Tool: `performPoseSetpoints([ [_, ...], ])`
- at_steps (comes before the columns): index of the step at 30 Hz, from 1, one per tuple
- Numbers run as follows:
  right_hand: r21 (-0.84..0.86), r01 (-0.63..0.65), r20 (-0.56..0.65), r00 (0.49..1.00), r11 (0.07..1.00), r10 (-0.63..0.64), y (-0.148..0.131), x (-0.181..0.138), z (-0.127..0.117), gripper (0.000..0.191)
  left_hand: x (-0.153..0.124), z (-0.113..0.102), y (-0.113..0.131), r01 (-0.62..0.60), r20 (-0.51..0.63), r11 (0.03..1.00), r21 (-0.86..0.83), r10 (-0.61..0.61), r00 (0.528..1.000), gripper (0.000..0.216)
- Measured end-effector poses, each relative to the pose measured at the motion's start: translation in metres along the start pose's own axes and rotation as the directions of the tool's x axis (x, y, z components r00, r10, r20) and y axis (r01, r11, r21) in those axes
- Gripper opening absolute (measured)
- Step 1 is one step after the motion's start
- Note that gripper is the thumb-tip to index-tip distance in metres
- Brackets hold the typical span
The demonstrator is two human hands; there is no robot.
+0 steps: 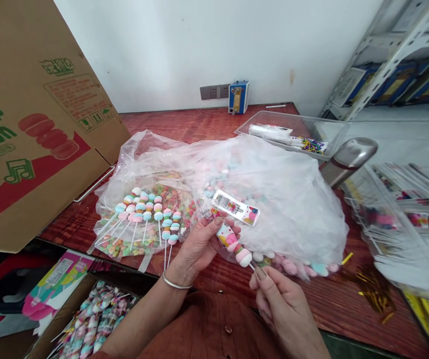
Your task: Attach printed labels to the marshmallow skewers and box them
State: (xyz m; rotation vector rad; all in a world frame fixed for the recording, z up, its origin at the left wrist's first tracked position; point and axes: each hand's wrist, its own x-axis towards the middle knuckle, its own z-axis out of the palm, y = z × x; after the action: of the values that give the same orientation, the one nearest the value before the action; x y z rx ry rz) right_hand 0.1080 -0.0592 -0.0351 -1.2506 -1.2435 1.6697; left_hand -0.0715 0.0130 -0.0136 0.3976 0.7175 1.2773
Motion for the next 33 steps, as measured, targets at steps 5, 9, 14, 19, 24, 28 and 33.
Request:
performPoseSetpoints([
  [5, -0.438, 0.290, -0.162, 0.906, 0.851, -0.392, -0.003, 0.003, 0.005, 0.031, 0.000, 0.003, -0.008, 0.076, -0.021, 0.997, 0.029, -0.075, 0.997, 0.021],
  [9, -0.409, 0.294, -0.203, 0.894, 0.864, -0.400, -0.009, 0.009, 0.008, 0.031, -0.004, 0.006, -0.012, 0.108, -0.022, 0.993, 0.044, -0.107, 0.994, 0.021],
  [14, 0.188, -0.040, 0.003, 0.999, 0.981, 0.040, -0.011, 0.014, 0.010, 0.037, -0.004, 0.005, -0.016, 0.076, -0.008, 0.994, -0.084, -0.077, 0.997, 0.025],
  [19, -0.658, 0.449, -0.094, 0.747, 0.605, -0.658, -0.004, 0.022, 0.013, 0.024, 0.002, 0.015, -0.019, 0.080, -0.184, 0.993, -0.083, -0.095, 0.978, 0.018],
  [24, -0.917, 0.397, 0.229, 0.471, -0.027, -0.852, -0.004, 0.029, 0.011, 0.013, 0.003, 0.024, -0.016, 0.067, -0.269, 0.996, -0.065, -0.082, 0.960, 0.018],
  [28, -0.913, 0.385, 0.100, 0.536, 0.137, -0.838, -0.008, 0.030, 0.007, 0.017, -0.001, 0.021, -0.012, 0.030, -0.118, 0.999, -0.017, -0.032, 0.992, 0.030],
  [33, -0.711, 0.454, -0.058, 0.724, 0.538, -0.687, -0.016, 0.026, 0.006, 0.023, -0.001, 0.015, -0.009, 0.073, -0.088, 0.997, -0.019, -0.074, 0.993, 0.043],
])
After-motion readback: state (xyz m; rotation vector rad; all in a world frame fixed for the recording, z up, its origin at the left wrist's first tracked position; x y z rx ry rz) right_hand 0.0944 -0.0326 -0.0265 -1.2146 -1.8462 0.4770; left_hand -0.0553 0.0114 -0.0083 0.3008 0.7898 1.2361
